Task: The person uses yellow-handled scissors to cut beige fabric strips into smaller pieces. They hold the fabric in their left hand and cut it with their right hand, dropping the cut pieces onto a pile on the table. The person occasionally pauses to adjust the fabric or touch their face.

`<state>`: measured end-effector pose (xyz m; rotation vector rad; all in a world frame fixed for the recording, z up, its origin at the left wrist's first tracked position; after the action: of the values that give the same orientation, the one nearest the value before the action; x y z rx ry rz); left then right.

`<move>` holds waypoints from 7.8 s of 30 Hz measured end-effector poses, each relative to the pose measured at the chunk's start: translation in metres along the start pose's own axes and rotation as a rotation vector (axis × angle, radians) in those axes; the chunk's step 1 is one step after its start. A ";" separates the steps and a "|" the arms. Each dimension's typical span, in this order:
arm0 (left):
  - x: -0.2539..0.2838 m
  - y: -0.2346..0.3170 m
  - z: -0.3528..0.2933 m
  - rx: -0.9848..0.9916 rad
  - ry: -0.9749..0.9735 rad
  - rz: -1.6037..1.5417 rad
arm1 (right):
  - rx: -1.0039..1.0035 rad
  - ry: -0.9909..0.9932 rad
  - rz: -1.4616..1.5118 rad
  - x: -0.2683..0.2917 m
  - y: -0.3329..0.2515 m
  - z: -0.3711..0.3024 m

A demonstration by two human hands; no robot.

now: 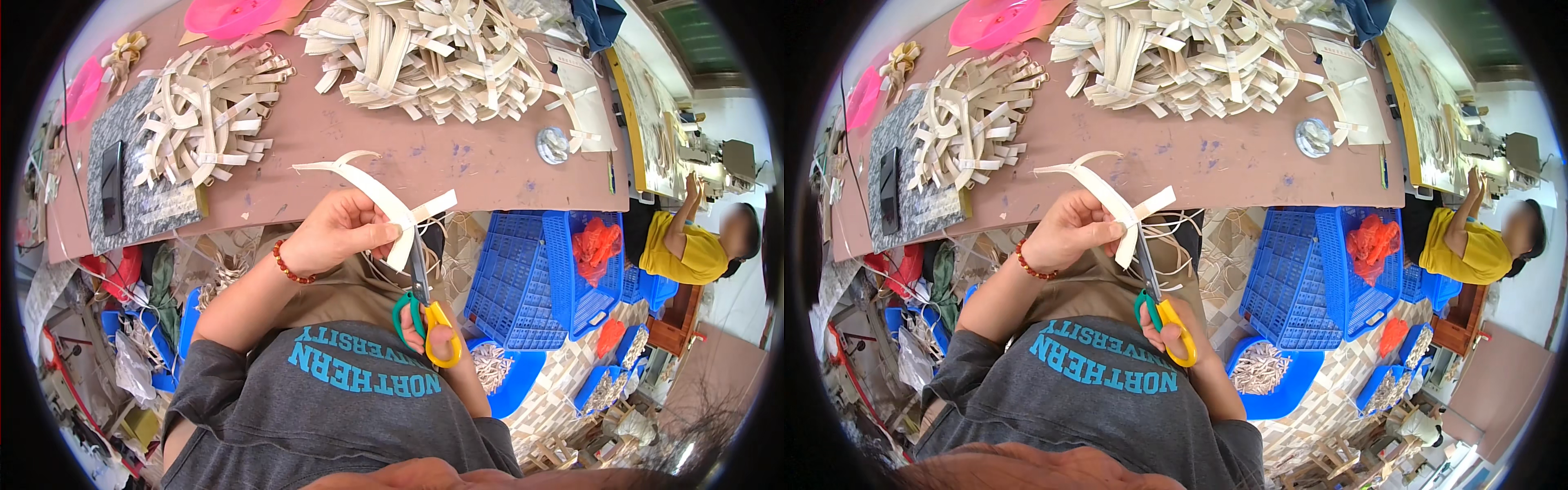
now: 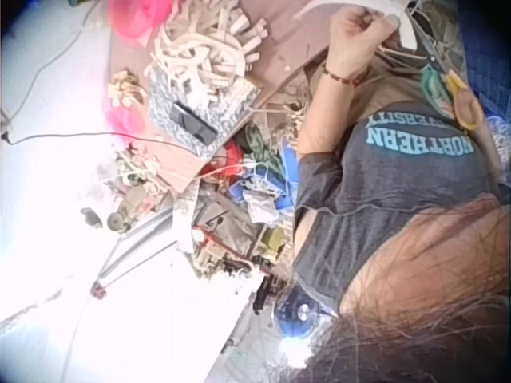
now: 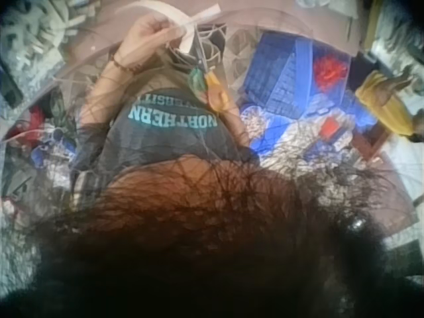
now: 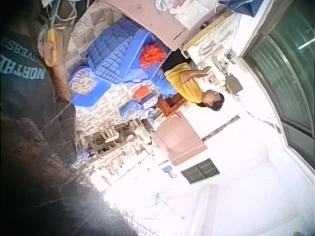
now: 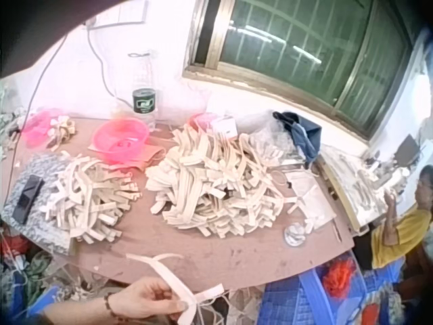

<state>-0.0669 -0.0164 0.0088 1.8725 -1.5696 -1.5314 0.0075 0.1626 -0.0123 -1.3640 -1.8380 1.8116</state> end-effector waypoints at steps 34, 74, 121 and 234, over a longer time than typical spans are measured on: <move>0.005 0.014 -0.012 0.038 0.016 0.038 | 0.016 -0.019 -0.110 0.005 0.009 0.002; 0.008 0.003 -0.006 -0.018 0.049 -0.081 | 0.040 0.022 -0.076 -0.013 0.008 0.019; 0.007 0.004 -0.005 -0.044 0.049 -0.066 | -0.024 0.156 0.021 0.007 0.015 0.000; 0.013 0.016 -0.001 -0.030 0.032 0.028 | -0.132 0.080 -0.072 0.001 0.011 0.010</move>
<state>-0.0764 -0.0336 0.0142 1.8417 -1.5437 -1.4975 0.0046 0.1545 -0.0244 -1.3738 -1.9684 1.6032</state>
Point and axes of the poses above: each hand's wrist, its own z-axis towards the middle knuckle, its own x-axis out of the back of the hand, y = z × x, the point moved 6 cm from there along z, towards the middle knuckle, and after that the axes turned 14 degrees about x, right-handed, at the moved point
